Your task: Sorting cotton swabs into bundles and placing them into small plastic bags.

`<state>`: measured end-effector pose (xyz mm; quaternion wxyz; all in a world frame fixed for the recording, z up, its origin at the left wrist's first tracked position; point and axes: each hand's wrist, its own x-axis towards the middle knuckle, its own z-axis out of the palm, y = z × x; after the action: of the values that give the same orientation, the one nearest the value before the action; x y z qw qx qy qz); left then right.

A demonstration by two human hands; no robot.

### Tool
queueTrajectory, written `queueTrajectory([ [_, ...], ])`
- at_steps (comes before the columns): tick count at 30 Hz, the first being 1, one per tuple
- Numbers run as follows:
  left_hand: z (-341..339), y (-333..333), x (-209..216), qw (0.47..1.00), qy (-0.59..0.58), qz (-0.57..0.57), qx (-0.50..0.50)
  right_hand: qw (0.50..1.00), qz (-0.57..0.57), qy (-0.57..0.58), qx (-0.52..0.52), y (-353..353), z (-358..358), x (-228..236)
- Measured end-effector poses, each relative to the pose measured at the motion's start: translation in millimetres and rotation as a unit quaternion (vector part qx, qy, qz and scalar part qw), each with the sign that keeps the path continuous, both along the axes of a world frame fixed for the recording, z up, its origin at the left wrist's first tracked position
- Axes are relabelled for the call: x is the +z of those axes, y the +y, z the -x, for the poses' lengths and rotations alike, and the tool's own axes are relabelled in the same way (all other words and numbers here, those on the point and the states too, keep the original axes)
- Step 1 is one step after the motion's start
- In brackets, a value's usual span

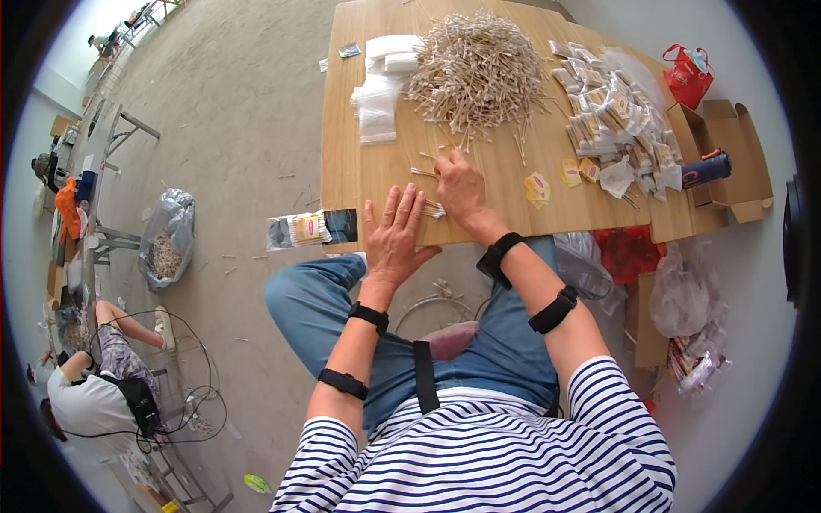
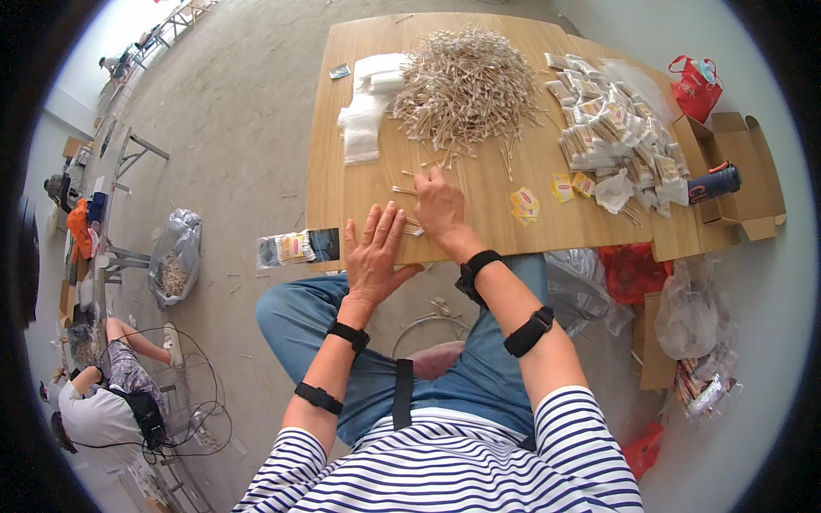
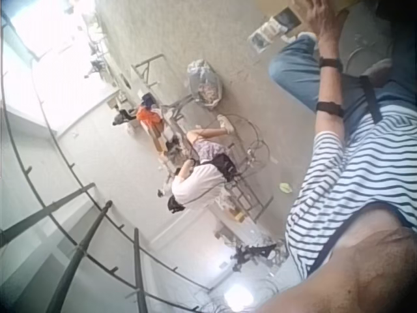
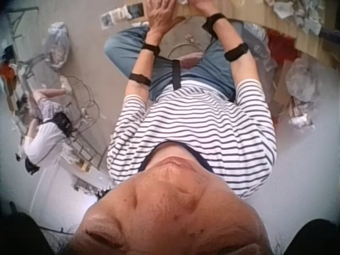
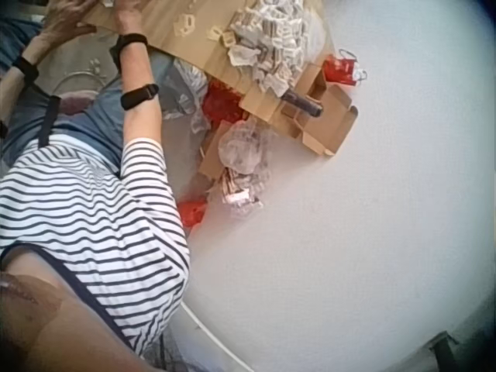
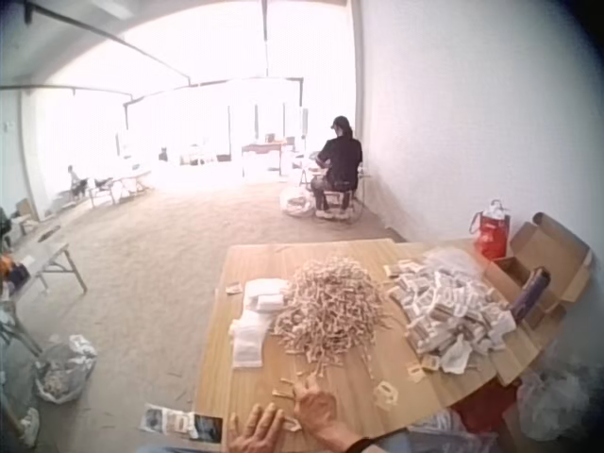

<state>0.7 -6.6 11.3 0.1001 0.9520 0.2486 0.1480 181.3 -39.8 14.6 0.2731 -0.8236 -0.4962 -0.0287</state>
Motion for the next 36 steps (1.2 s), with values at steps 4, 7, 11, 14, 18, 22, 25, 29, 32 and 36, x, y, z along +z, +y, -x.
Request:
queueTrajectory([
  [4,1.1,0.2,-1.1,1.000,-0.004,-0.002,0.002,1.000,-0.011,0.012,0.022,-7.7,10.8,2.1],
  [7,2.0,1.3,-2.0,1.000,-0.001,-0.007,0.004,0.997,-0.007,0.005,0.074,-21.9,24.8,-0.7],
  [11,1.7,0.8,-2.1,1.000,0.001,-0.003,0.002,0.997,-0.004,0.027,0.072,-22.8,19.8,5.7],
  [14,0.4,1.1,0.3,1.000,0.009,-0.003,0.003,0.997,-0.016,0.017,-0.074,-4.7,-1.1,9.0],
  [18,2.9,0.6,0.1,1.000,0.006,-0.003,0.005,0.997,0.051,0.030,-0.046,-3.2,-6.8,5.0],
  [22,-1.7,-1.5,3.6,1.000,0.004,-0.002,0.001,0.996,-0.026,-0.013,-0.085,-0.6,-27.9,-7.7],
  [25,4.3,1.4,2.3,1.000,0.020,-0.014,0.008,0.992,0.047,0.016,-0.116,22.8,-40.1,11.9],
  [29,0.3,-0.8,3.0,1.000,0.004,-0.011,0.005,0.990,0.079,0.030,-0.115,30.4,-53.1,4.3],
  [32,1.2,0.5,3.2,1.000,0.004,-0.012,0.007,0.990,0.059,0.048,-0.121,27.1,-58.3,-4.0],
  [36,0.2,0.2,3.3,1.000,-0.001,-0.011,0.005,0.994,0.007,0.017,-0.110,21.3,-66.1,-13.9],
])
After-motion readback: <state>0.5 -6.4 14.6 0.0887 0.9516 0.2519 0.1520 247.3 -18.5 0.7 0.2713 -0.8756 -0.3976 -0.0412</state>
